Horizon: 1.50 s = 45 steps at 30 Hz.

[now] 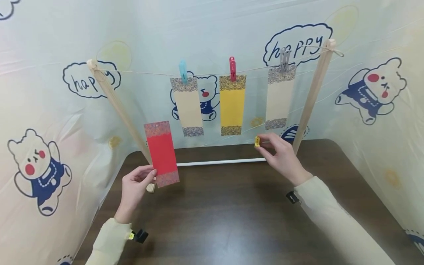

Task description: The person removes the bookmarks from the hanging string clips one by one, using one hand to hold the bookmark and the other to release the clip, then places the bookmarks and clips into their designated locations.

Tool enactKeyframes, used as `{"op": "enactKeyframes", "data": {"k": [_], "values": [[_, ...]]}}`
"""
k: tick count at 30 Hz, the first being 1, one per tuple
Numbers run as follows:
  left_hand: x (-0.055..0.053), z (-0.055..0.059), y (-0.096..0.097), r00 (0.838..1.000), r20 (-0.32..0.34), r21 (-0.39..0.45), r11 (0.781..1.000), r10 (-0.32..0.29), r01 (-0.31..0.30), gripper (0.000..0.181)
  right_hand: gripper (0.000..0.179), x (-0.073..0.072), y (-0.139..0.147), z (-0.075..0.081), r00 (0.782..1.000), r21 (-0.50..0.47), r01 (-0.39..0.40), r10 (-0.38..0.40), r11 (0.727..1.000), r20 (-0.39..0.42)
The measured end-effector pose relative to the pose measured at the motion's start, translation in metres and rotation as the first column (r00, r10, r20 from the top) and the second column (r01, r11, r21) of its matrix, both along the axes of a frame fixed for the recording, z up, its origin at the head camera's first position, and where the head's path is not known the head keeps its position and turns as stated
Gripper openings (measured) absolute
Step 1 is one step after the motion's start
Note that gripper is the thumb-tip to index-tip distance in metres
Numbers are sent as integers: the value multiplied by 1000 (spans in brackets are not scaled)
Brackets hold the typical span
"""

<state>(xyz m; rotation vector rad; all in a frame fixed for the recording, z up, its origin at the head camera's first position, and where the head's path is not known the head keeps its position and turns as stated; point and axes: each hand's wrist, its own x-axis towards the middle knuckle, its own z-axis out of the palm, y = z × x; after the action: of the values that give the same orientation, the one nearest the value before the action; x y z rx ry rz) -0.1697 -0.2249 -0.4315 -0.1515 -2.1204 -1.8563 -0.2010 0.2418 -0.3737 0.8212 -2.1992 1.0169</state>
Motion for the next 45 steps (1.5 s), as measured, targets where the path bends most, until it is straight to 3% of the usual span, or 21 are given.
{"op": "enactKeyframes", "data": {"k": [7,13,18,24,37,45], "values": [[2,-7,-6,1000,-12,-19,1000,-6,5,21,52,2,4,-7,1000,-12,14,-14,1000,-14],[7,-10,-11,999,29,-47,999,21,-19,21,55,7,7,-15,1000,-24,-3,3,1000,-4],[14,-1,-8,998,50,-69,997,42,-39,19,54,9,13,-18,1000,-9,25,-25,1000,13],[24,12,1,1000,1,-79,997,18,-18,17,55,11,23,-25,997,16,67,-67,998,34],[23,9,7,1000,26,-44,999,8,-7,18,52,16,33,-31,992,20,120,-121,993,33],[26,5,7,999,45,-46,999,9,-7,18,53,19,38,-36,993,1,109,-109,994,45]]}}
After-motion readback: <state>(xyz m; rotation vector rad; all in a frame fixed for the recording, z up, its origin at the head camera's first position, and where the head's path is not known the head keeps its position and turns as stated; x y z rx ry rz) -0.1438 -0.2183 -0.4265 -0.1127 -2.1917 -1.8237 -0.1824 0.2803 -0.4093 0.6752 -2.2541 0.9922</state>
